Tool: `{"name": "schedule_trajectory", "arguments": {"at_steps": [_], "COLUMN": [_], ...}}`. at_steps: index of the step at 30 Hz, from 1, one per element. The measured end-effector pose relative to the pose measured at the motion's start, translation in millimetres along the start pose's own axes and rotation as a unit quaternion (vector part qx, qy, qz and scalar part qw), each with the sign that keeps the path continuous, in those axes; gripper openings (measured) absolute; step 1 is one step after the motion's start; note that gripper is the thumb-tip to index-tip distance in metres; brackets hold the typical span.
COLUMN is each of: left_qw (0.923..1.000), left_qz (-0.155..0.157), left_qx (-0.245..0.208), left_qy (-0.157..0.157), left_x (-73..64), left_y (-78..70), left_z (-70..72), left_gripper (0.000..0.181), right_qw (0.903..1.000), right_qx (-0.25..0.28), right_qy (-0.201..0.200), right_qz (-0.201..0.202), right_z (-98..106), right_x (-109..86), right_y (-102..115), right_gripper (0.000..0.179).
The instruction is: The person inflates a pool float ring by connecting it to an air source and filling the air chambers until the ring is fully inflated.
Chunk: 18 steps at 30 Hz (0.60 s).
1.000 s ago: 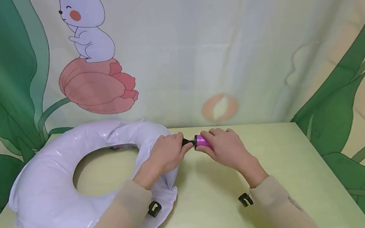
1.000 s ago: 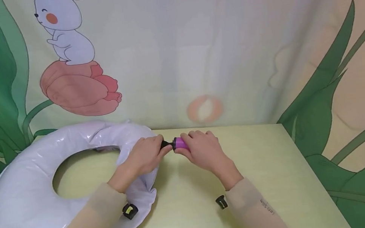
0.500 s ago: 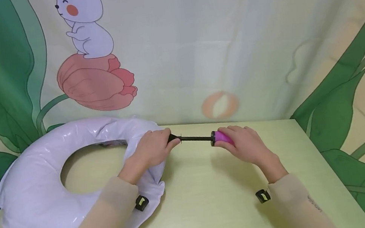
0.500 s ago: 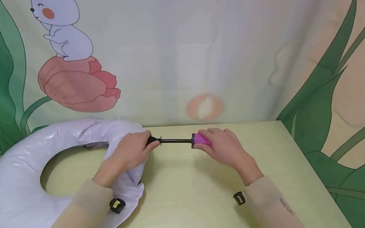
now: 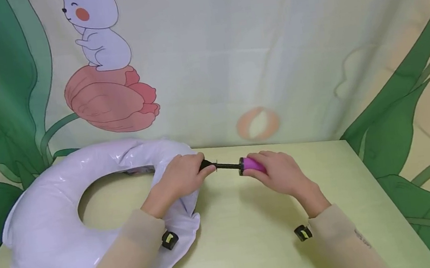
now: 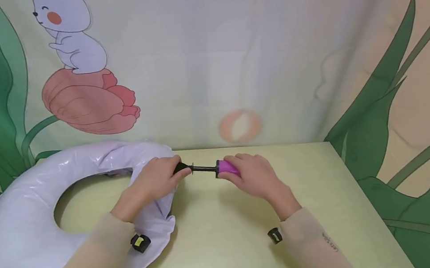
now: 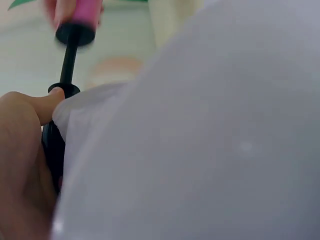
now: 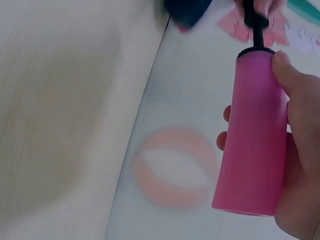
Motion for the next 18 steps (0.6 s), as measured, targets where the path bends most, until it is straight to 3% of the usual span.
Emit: {"name": "schedule_trajectory", "arguments": {"at_steps": [4, 13, 18], "left_qw": [0.9999, 0.9999, 0.9997], "left_qz": [0.006, -0.007, -0.009], "left_qx": [-0.010, -0.007, -0.015], "left_qy": [-0.001, 0.012, 0.019], "left_x": [-0.8, 10.3, 5.5], "left_y": [7.8, -22.8, -12.8], "left_z": [6.1, -8.4, -2.8], "left_gripper": [0.039, 0.040, 0.040], "right_qw": [0.9999, 0.9983, 0.9999], "right_qx": [0.001, -0.045, -0.007], "right_qy": [0.000, -0.022, -0.002], "right_qz": [-0.013, 0.028, 0.009], "right_z": [7.3, -3.9, -2.8], "right_x": [-7.7, 15.1, 2.3], "right_y": [-18.6, 20.4, 5.8], "right_gripper": [0.050, 0.045, 0.050]}}
Point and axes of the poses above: each hand's wrist, its own x-axis towards the middle knuckle, its own z-axis out of the back of the hand, y = z × x, the point moved 3 cm from there along x, towards the middle knuckle, and after that the axes turned 6 degrees about -x, right-handed, at the moved point
